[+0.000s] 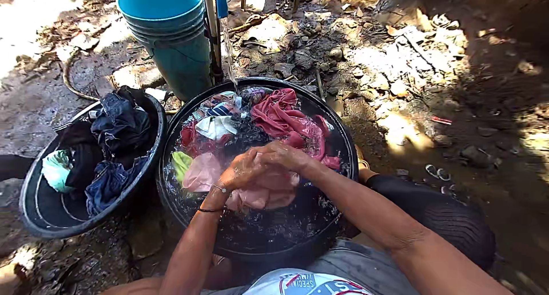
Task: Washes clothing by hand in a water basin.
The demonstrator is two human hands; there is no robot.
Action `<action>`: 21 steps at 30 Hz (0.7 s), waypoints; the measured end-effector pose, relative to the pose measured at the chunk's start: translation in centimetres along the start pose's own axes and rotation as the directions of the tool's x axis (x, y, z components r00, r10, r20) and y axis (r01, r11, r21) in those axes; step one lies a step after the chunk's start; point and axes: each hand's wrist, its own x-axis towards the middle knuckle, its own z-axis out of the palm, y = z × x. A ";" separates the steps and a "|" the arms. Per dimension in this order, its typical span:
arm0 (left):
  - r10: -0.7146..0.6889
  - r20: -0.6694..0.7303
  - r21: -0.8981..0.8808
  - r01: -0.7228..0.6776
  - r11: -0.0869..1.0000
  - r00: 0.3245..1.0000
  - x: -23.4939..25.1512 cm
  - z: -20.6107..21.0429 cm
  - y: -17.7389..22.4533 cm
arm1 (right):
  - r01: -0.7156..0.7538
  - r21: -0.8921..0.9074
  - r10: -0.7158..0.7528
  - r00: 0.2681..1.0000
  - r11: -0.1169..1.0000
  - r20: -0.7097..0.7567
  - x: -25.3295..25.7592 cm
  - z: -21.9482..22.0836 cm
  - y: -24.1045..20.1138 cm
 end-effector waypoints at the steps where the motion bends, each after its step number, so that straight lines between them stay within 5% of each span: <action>1: 0.006 -0.005 0.080 -0.005 0.997 1.000 0.0 -0.5 0.6 | 0.015 0.012 -0.015 1.000 1.000 -0.018 -0.1 0.0 0.1; 5: 0.042 0.029 0.343 -0.049 0.938 0.999 -0.8 -2.3 3.6 | 0.047 0.150 -0.030 0.994 0.988 -0.109 -0.8 1.7 2.1; 8: 0.080 -0.029 0.350 -0.065 0.935 0.996 -2.2 -3.2 5.1 | -0.004 0.282 0.042 0.991 0.959 -0.130 -1.5 3.9 6.0; 11: 0.122 -0.072 0.356 -0.089 0.930 0.990 -2.8 -3.7 4.8 | 0.059 0.217 -0.023 0.986 0.974 -0.165 -1.9 5.3 8.7; 15: -0.102 0.040 0.468 0.071 0.881 0.994 -2.6 -4.4 2.9 | -0.042 0.117 0.050 0.997 0.992 -0.067 -1.4 3.3 6.5; 18: -0.267 0.148 0.558 0.142 0.818 0.952 -2.3 -4.0 -0.4 | -0.070 0.033 0.071 0.997 0.997 -0.024 -1.3 1.5 4.8; 21: -0.391 0.225 0.582 0.199 0.789 0.892 -2.1 -2.1 -3.3 | -0.178 -0.197 0.211 0.963 0.964 0.166 -1.3 2.2 4.1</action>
